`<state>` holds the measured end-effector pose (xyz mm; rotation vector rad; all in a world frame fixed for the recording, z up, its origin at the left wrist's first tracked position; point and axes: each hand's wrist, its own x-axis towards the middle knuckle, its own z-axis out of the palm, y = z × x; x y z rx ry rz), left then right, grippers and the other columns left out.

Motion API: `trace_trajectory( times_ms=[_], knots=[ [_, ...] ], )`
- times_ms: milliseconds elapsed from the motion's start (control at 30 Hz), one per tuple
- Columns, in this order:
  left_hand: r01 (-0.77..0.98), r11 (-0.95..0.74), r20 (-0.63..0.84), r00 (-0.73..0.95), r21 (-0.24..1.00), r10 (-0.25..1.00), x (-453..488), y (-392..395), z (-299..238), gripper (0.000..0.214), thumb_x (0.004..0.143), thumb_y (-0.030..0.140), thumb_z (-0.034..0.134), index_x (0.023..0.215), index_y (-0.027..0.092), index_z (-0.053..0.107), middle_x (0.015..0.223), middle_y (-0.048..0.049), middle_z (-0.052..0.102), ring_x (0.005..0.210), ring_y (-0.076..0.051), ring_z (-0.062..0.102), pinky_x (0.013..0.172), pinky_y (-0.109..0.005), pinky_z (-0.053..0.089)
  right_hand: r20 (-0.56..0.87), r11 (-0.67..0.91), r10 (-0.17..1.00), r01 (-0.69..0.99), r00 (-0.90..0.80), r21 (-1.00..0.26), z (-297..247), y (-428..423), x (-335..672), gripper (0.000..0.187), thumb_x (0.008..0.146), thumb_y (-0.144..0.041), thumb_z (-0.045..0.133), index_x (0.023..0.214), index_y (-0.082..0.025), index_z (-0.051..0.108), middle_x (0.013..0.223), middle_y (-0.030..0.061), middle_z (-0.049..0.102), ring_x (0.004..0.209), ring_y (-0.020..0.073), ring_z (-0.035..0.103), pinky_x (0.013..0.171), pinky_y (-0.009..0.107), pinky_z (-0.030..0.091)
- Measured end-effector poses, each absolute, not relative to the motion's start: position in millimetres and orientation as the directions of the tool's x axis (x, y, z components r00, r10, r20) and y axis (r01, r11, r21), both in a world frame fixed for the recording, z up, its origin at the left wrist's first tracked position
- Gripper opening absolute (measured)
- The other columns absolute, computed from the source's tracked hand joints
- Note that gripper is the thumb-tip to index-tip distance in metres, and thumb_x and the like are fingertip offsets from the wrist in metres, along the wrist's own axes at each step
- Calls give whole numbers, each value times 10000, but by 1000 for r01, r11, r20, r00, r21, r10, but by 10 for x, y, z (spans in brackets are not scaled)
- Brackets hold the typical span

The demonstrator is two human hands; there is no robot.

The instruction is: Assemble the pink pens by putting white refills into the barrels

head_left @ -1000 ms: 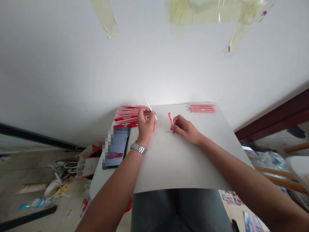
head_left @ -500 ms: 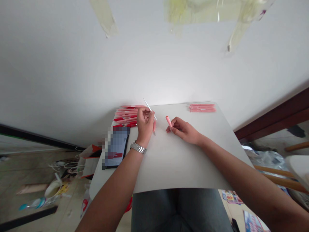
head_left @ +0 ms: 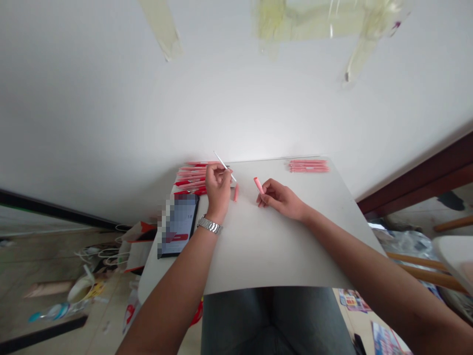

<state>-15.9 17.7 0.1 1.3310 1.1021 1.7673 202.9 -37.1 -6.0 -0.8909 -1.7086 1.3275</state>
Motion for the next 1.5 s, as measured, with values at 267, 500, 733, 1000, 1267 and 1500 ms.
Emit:
trace_trajectory(
  times_ms=[267,500,733,1000,1267,1500],
  knots=[
    [-255,-242,220,-113,936,969,-43,136,-29,254,869,375,784,1025,207,675,1024,-53,714,805,-108,683,747,-244,576,216,300,940,341,-264,-891,-64,-293,2118,183,945,-408,632,986,-247,557,853,18,709,711,168,628,675,312,517],
    [-326,-238,225,-80,915,971,26,87,-6,325,856,456,820,996,197,680,1080,-89,745,902,-138,722,890,-321,614,270,337,941,473,-204,-814,-53,-252,2183,129,914,-359,638,935,-245,581,821,11,670,693,165,576,654,309,478],
    [-304,-258,256,-47,917,966,36,84,-47,302,875,437,814,1023,201,699,1065,-88,759,935,-148,733,904,-327,615,257,323,945,468,-201,-822,-57,-251,2175,137,921,-368,640,938,-244,585,820,5,670,689,163,579,655,307,472],
    [-301,-261,265,-29,917,964,19,95,-77,292,886,428,810,1032,196,707,1042,-80,762,907,-142,733,899,-324,615,255,320,946,469,-198,-823,-52,-250,2171,139,918,-366,647,948,-236,607,829,10,683,696,160,591,663,302,476],
    [-197,-268,282,43,943,958,14,35,-32,303,894,436,799,1046,183,730,1091,-98,776,1026,-205,751,852,-292,605,283,343,939,466,-197,-815,-59,-242,2164,169,943,-388,635,994,-227,632,832,14,706,711,158,613,665,289,475],
    [-150,-247,265,110,957,958,5,21,-20,313,911,432,778,1113,193,774,1148,-90,769,1065,-208,742,889,-295,600,309,375,926,424,-218,-824,-37,-259,2150,178,978,-401,610,1027,-231,628,854,32,748,755,176,672,687,292,506]
  ],
)
